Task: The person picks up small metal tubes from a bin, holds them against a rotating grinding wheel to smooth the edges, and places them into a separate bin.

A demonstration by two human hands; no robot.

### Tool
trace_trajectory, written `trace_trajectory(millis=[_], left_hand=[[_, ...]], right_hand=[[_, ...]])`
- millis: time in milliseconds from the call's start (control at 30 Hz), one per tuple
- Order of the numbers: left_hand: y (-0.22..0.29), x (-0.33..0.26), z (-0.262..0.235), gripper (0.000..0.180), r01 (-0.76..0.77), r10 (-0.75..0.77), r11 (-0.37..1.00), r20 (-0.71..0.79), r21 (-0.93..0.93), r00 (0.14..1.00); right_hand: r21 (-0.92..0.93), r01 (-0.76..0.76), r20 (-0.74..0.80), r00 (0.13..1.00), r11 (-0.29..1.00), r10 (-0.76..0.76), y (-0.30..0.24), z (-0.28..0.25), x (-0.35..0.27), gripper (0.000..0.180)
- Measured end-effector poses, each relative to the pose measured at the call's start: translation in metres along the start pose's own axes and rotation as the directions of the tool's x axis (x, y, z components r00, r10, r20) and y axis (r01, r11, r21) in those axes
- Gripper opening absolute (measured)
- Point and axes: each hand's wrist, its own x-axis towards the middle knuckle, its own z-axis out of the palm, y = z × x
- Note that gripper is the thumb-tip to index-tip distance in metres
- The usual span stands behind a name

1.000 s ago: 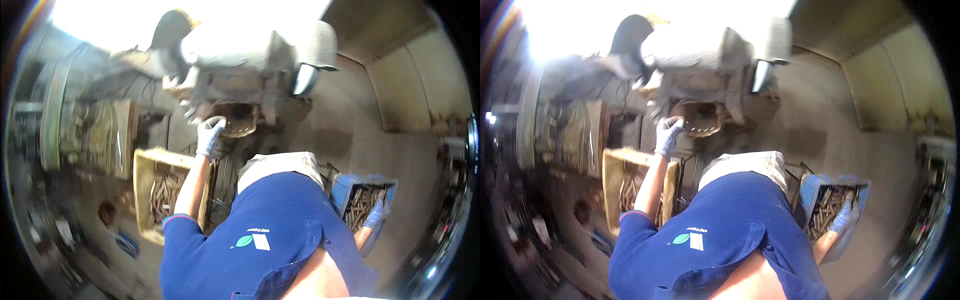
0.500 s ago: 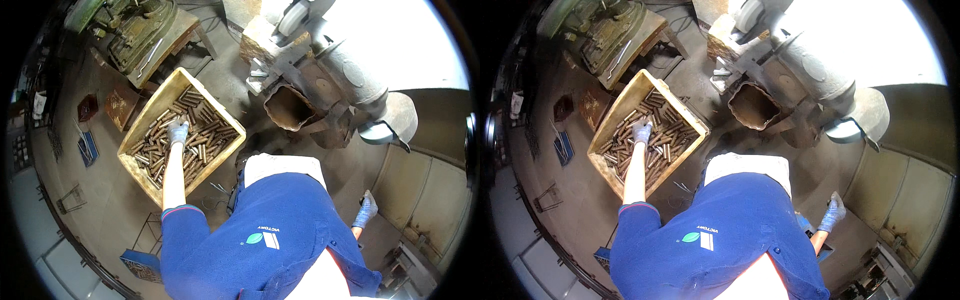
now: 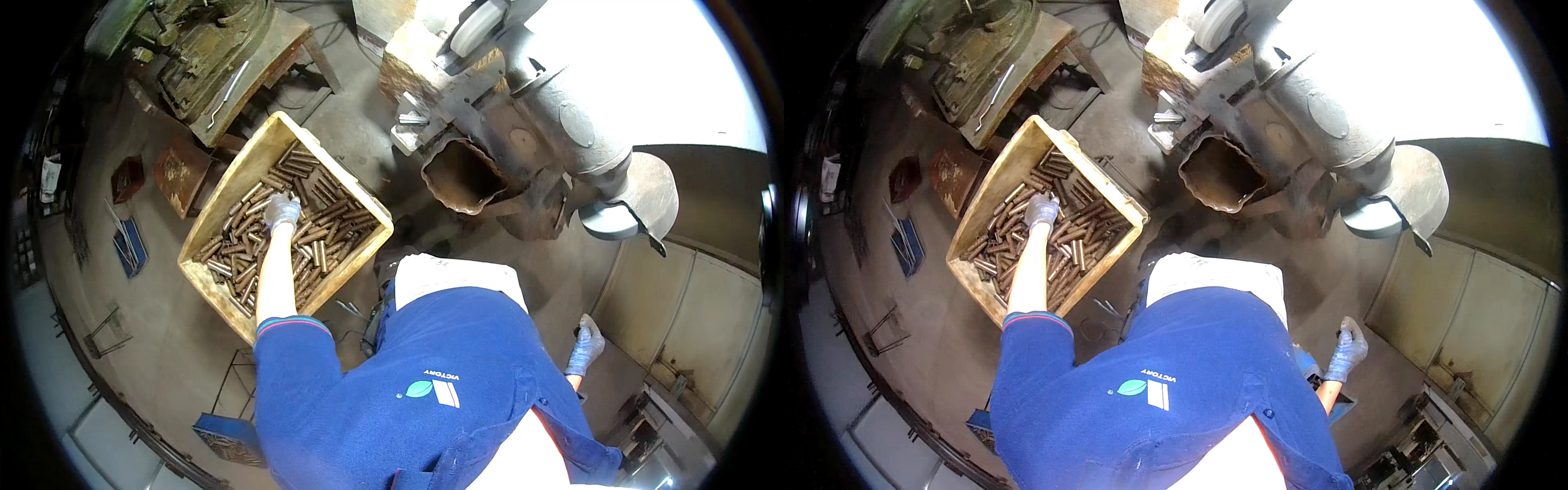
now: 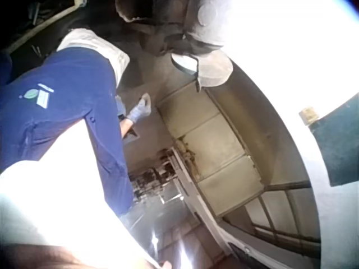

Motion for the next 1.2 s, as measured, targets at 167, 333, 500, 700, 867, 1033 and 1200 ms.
trace_trajectory(millis=[167, 333, 500, 700, 867, 1033, 1200], left_hand=[[0.004, 0.022, 0.004, 0.038, 0.070, -0.066, 0.997, 0.182, -0.015, 0.981], [-0.010, 0.010, 0.016, 0.032, 0.202, -0.135, 0.702, 0.150, -0.683, 0.979], [0.006, -0.051, -0.033, 0.014, 0.140, 0.172, -0.177, 0.109, -0.974, 0.979], [0.187, -0.200, -0.129, 0.023, 0.228, 0.707, -0.163, 0.048, -0.960, 0.706], [0.289, -0.288, -0.118, 0.021, 0.301, 0.825, -0.041, 0.137, -0.953, 0.548], [0.318, -0.327, -0.094, 0.018, 0.352, 0.854, 0.138, 0.291, -0.926, 0.432], [0.338, -0.353, -0.077, 0.015, 0.403, 0.852, 0.238, 0.389, -0.884, 0.350]], right_hand=[[0.056, -0.026, 0.034, 0.999, 0.998, 0.024, -0.005, 0.009, -0.005, 0.027], [0.005, 0.021, 0.096, 0.995, 1.000, -0.021, 0.002, 0.008, -0.003, 0.027], [-0.041, 0.179, 0.135, 0.976, 0.983, -0.172, -0.019, 0.009, -0.018, 0.026], [0.295, 0.777, 0.113, 0.550, 0.556, -0.828, -0.171, 0.033, -0.036, 0.028], [0.479, 0.734, 0.028, 0.536, 0.482, -0.844, -0.208, 0.041, -0.028, 0.041], [0.396, 0.717, -0.184, 0.674, 0.574, -0.715, -0.172, 0.039, -0.021, 0.036], [0.662, 0.504, -0.166, 0.820, 0.554, -0.548, -0.148, 0.034, -0.014, 0.028]])
